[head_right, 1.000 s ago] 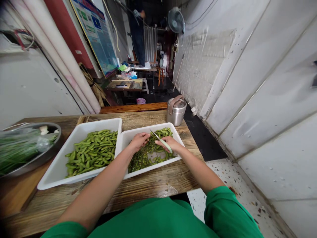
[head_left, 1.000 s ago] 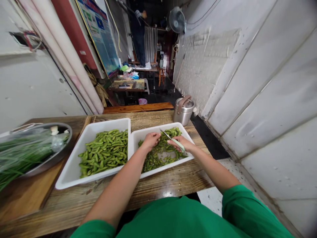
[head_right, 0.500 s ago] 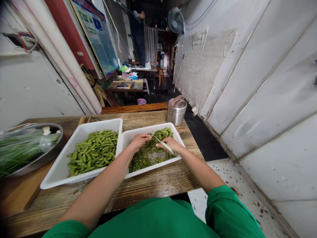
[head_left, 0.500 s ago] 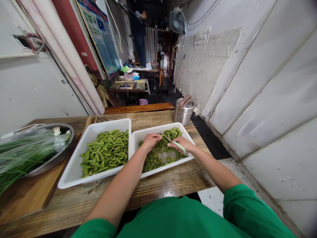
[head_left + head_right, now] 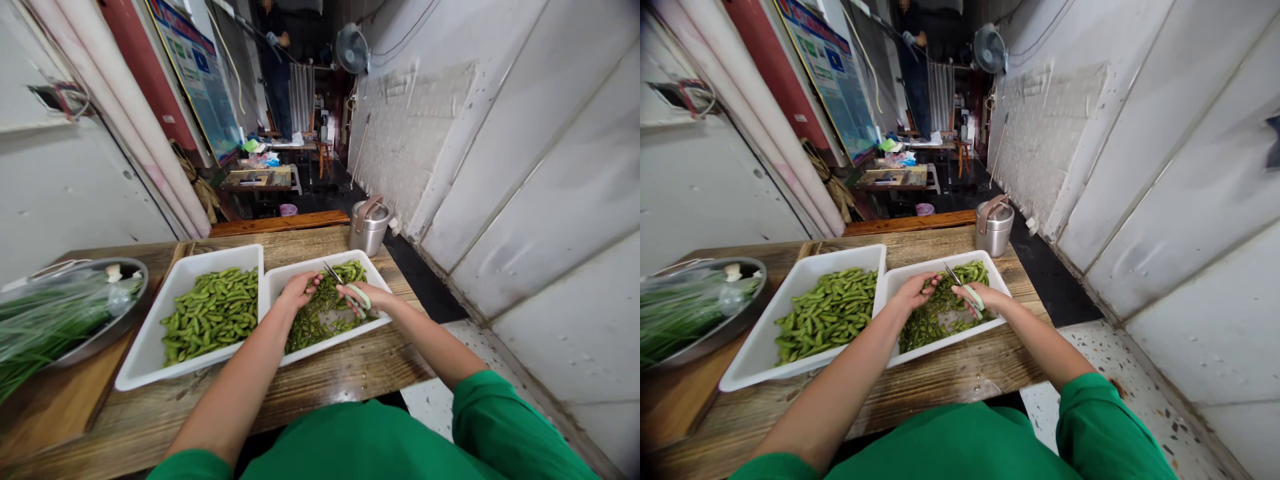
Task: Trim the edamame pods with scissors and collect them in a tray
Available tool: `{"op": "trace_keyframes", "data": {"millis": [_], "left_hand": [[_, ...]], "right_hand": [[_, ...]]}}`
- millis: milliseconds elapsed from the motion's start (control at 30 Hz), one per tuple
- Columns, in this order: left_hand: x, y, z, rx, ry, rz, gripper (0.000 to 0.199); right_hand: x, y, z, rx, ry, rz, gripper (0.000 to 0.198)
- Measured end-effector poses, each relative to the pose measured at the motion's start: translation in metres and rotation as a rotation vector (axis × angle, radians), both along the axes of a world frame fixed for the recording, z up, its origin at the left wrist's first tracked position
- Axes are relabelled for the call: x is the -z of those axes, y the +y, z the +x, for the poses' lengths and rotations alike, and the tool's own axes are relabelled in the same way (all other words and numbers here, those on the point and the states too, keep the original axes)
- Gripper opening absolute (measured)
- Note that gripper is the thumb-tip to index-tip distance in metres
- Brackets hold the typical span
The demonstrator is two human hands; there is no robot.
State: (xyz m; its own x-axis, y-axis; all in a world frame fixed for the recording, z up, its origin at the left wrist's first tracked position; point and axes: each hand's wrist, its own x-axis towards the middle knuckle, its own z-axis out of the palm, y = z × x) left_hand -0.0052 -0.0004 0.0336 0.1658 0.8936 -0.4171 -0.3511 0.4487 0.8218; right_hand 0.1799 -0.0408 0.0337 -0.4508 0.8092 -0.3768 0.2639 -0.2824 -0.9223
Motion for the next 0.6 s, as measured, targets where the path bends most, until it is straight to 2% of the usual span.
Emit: {"op": "trace_keyframes", "data": {"millis": [333, 433, 500, 600], "left_hand": [[0.005, -0.002, 0.002, 0.119, -0.049, -0.012, 0.007], [0.005, -0.006, 0.005, 0.125, 0.009, -0.034, 0.004], [0.003, -0.008, 0.007, 0.085, 0.095, 0.008, 0.003], [-0.007, -0.007, -0.002, -0.105, 0.231, 0.166, 0.008]], "right_hand": [[0.003, -0.001, -0.001, 0.048, 0.016, 0.053, 0.041], [0.008, 0.0, 0.0, 0.042, -0.004, 0.085, 0.04], [0.011, 0.001, 0.0, 0.055, -0.04, 0.093, 0.039], [0.012, 0.001, 0.001, 0.045, -0.062, 0.084, 0.038]]}}
